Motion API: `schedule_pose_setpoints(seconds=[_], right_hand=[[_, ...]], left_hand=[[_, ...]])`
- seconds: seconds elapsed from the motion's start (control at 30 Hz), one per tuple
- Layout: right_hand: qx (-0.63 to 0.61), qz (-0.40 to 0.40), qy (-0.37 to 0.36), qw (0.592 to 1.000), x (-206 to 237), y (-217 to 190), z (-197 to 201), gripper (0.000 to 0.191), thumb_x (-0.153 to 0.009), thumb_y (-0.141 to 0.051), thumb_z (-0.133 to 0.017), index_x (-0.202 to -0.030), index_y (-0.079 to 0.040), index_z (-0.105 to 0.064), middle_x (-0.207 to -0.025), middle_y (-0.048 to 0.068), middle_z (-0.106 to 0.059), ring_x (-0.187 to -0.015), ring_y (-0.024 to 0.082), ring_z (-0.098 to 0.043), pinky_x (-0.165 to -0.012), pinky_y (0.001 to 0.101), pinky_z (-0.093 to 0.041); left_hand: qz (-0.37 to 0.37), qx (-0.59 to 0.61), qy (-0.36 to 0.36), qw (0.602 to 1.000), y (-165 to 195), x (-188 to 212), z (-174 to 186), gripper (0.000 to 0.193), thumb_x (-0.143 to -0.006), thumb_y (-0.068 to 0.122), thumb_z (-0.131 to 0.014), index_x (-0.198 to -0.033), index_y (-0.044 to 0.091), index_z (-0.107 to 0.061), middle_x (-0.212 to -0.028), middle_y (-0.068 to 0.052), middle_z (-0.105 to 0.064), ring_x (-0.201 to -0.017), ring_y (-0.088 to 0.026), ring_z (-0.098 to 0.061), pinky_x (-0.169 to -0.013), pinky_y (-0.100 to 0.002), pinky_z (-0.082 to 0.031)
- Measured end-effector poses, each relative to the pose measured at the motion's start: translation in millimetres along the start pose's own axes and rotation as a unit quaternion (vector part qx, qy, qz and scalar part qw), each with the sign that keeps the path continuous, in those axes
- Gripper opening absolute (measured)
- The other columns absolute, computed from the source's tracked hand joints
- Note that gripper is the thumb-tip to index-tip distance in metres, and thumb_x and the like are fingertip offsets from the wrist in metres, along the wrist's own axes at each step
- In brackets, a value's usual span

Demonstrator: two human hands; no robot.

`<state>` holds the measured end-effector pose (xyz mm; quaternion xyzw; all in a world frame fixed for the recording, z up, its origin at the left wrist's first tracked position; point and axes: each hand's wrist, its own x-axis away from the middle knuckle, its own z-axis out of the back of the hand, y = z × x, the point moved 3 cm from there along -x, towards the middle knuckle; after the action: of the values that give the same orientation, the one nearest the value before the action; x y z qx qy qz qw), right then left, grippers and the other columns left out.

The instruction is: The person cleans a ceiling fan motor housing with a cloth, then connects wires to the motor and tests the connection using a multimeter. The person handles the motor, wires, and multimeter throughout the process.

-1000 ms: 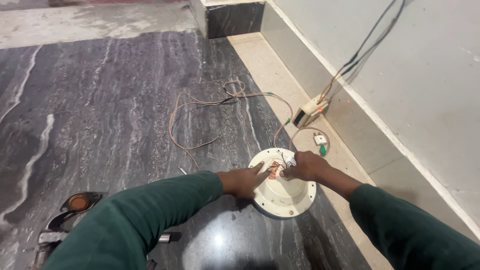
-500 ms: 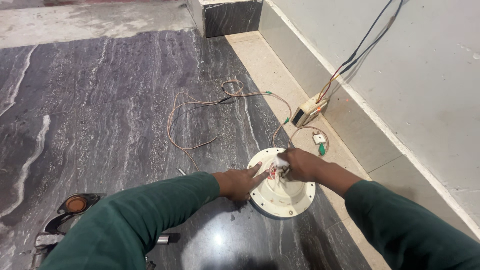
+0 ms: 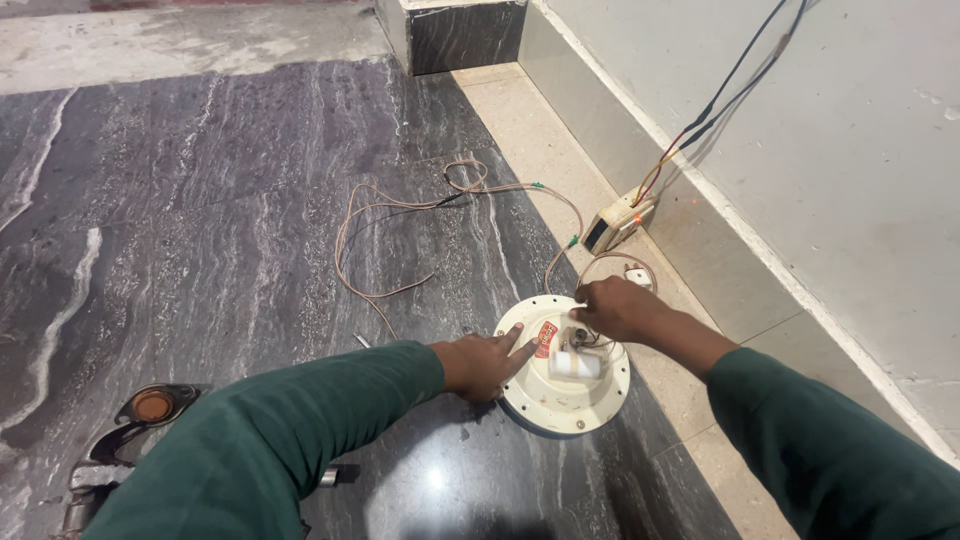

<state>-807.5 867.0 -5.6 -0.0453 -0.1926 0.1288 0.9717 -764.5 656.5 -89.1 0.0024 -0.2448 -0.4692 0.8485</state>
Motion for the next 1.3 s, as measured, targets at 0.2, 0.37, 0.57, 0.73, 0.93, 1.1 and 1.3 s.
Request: schedule_pose_setpoints(seconds=[0.2, 0.37, 0.57, 0.73, 0.93, 1.1, 1.3], right_hand=[[0.087, 0.005, -0.044, 0.995, 1.0, -20.5, -3.2, 0.058, -0.081, -0.044, -0.079, -0.129, -0.013, -0.067, -0.116, 0.015, -0.072, -0.109, 0.031, -0.07, -0.093, 0.0424, -0.056], [0.135, 0.089, -0.015, 0.987, 1.0, -33.8, -3.9, 0.066, -0.073, -0.04, -0.086, -0.13, -0.014, -0.065, -0.124, 0.01, -0.067, -0.118, 0.029, -0.063, -0.093, 0.0413, -0.056], [0.139, 0.024, -0.06, 0.988, -6.4, -26.4, -9.5, 0.059, -0.078, -0.041, -0.084, -0.126, -0.012, -0.067, -0.115, 0.014, -0.071, -0.109, 0.032, -0.069, -0.094, 0.0412, -0.056], [0.113, -0.044, -0.12, 0.985, -7.4, -25.5, -12.2, 0.044, -0.094, -0.043, -0.067, -0.114, -0.004, -0.076, -0.102, 0.017, -0.076, -0.093, 0.032, -0.076, -0.079, 0.0401, -0.061], [-0.095, -0.183, -0.126, 0.97, -0.9, -22.9, -2.0, 0.054, -0.1, -0.05, -0.05, -0.117, 0.001, -0.058, -0.102, 0.018, -0.067, -0.071, 0.033, -0.078, -0.06, 0.0414, -0.065], [-0.067, -0.124, -0.124, 0.982, -1.5, -25.7, 0.8, 0.094, -0.1, -0.072, -0.037, -0.078, 0.011, -0.075, -0.067, 0.02, -0.072, -0.055, 0.024, -0.073, -0.051, 0.0327, -0.058], [-0.179, -0.176, -0.118, 0.961, -10.1, -15.0, -6.0, 0.085, -0.09, -0.078, -0.049, -0.072, 0.003, -0.066, -0.057, 0.012, -0.065, -0.047, 0.02, -0.069, -0.041, 0.0295, -0.055]], left_hand=[[0.007, 0.012, -0.003, 1.0, -1.7, -5.4, -5.5, 0.096, -0.094, 0.027, -0.063, -0.163, 0.005, 0.0, -0.164, -0.037, -0.002, -0.144, -0.046, -0.04, -0.113, -0.048, -0.042], [0.001, 0.018, 0.005, 1.0, -4.7, -8.6, -9.5, 0.097, -0.093, 0.03, -0.065, -0.163, 0.006, 0.0, -0.164, -0.037, -0.003, -0.147, -0.045, -0.036, -0.114, -0.048, -0.041], [0.003, 0.016, 0.004, 1.0, -6.5, -11.1, -13.0, 0.098, -0.094, 0.033, -0.064, -0.163, 0.007, 0.0, -0.165, -0.036, -0.002, -0.148, -0.044, -0.034, -0.114, -0.049, -0.04], [0.005, 0.023, 0.005, 1.0, -4.9, -11.1, -11.9, 0.098, -0.094, 0.032, -0.064, -0.163, 0.007, 0.001, -0.165, -0.036, -0.001, -0.149, -0.044, -0.032, -0.115, -0.049, -0.04], [0.009, 0.028, -0.005, 1.0, -4.0, -10.7, -11.3, 0.097, -0.095, 0.03, -0.063, -0.163, 0.007, 0.002, -0.165, -0.036, 0.0, -0.15, -0.044, -0.03, -0.115, -0.049, -0.039], [0.006, 0.024, -0.003, 1.0, -3.4, -10.6, -11.3, 0.095, -0.095, 0.032, -0.062, -0.162, 0.007, 0.001, -0.165, -0.036, 0.001, -0.15, -0.044, -0.03, -0.115, -0.049, -0.039], [0.005, 0.024, 0.0, 1.0, -6.0, -10.6, -13.8, 0.094, -0.095, 0.031, -0.061, -0.163, 0.006, -0.001, -0.165, -0.036, 0.0, -0.149, -0.045, -0.032, -0.115, -0.049, -0.04]])
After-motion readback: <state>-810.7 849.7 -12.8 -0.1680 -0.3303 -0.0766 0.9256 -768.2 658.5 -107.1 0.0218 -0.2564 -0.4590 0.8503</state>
